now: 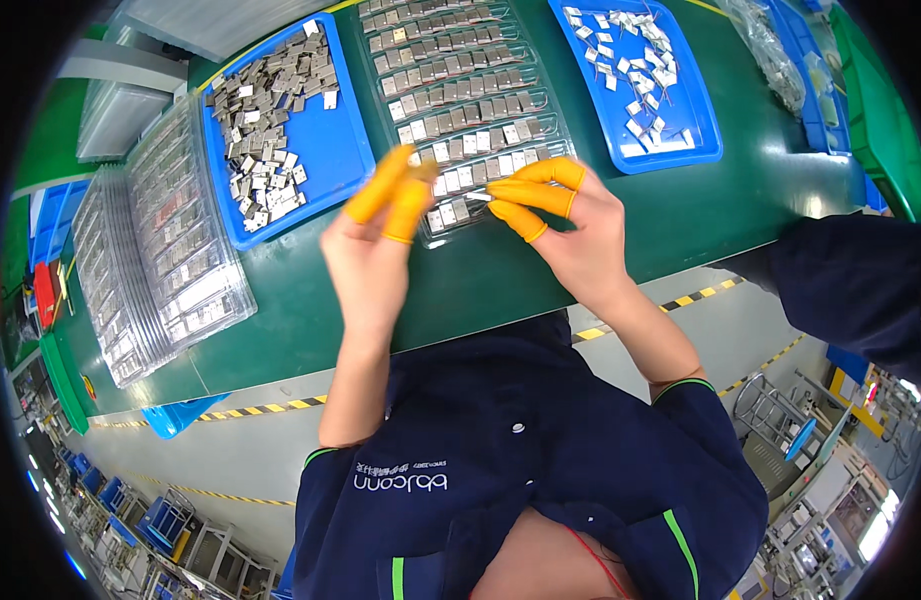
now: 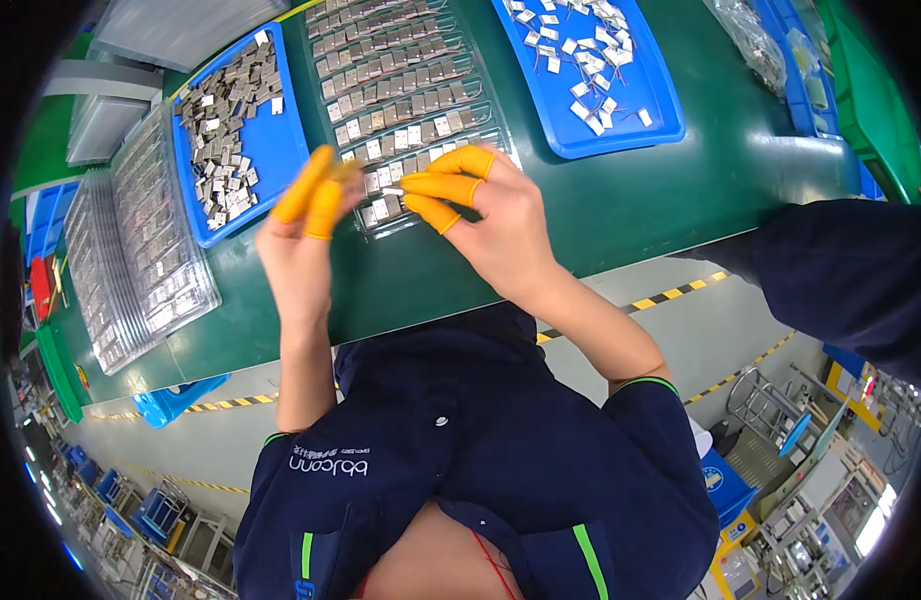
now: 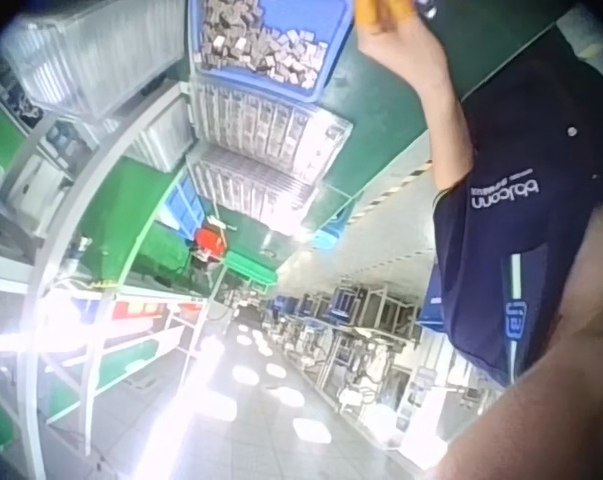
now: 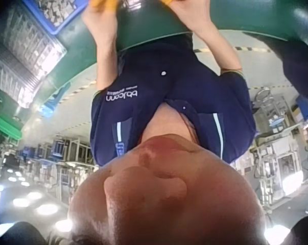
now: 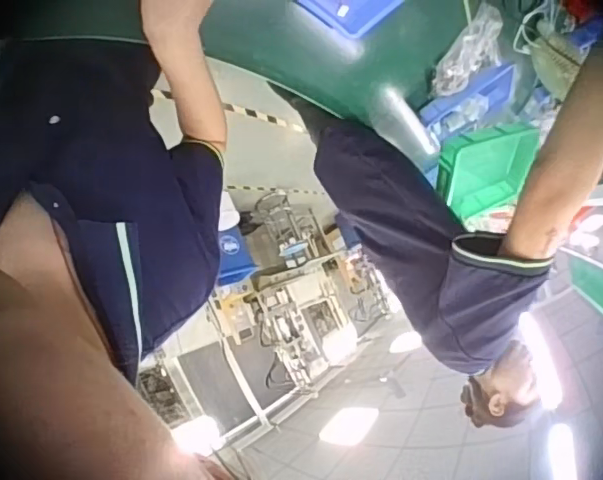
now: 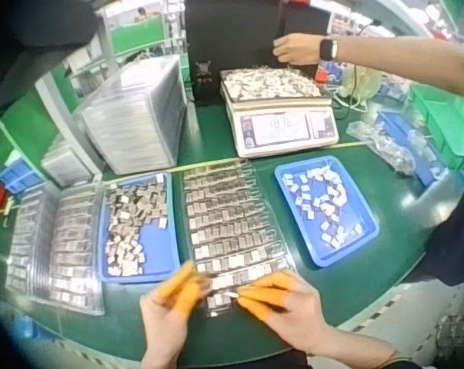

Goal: The person assembles small electronic components by hand, picking a metal piece from a blue tray and a white piece from another tray, then joining them and placing the assembled unit into a clear plastic tray. The person repeats this process continuously, filling the tray with assembled units.

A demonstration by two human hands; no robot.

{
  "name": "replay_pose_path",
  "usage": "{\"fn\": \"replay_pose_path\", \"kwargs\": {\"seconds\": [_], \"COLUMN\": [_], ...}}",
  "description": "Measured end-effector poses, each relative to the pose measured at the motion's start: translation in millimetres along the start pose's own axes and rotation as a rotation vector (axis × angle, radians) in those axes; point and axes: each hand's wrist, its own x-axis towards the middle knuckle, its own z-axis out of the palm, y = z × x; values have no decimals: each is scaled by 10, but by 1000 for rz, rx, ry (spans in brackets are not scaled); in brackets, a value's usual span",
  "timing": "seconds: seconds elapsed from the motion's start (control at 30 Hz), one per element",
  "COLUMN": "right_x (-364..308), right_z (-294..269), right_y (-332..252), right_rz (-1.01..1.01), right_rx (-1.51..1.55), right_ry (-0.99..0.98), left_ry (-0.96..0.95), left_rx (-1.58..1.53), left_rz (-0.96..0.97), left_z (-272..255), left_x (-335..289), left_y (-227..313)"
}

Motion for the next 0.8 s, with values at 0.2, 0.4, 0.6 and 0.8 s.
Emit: {"fn": "replay_pose_path", "kwargs": {"seconds": [0.2,0.4,0.6,0.8], "right_x": [-4,-45,53,268], "right_z": [70,108,3,-452], "right_y": [104,148,89,421], "right_rz": [-330,-325,-241,-65], "right_rx": [-431,-457,-339,-337], "right_ry": [11,-71,-34,197], "left_ry": [126,161,160,174], "left_rx": [247,405,942,1329], "left_rz": [170,207,330,356], "left_z": [-300,-506,-610,-610], "left_x": [107,277,806,1189], "left_y": [72,160,189,122]}}
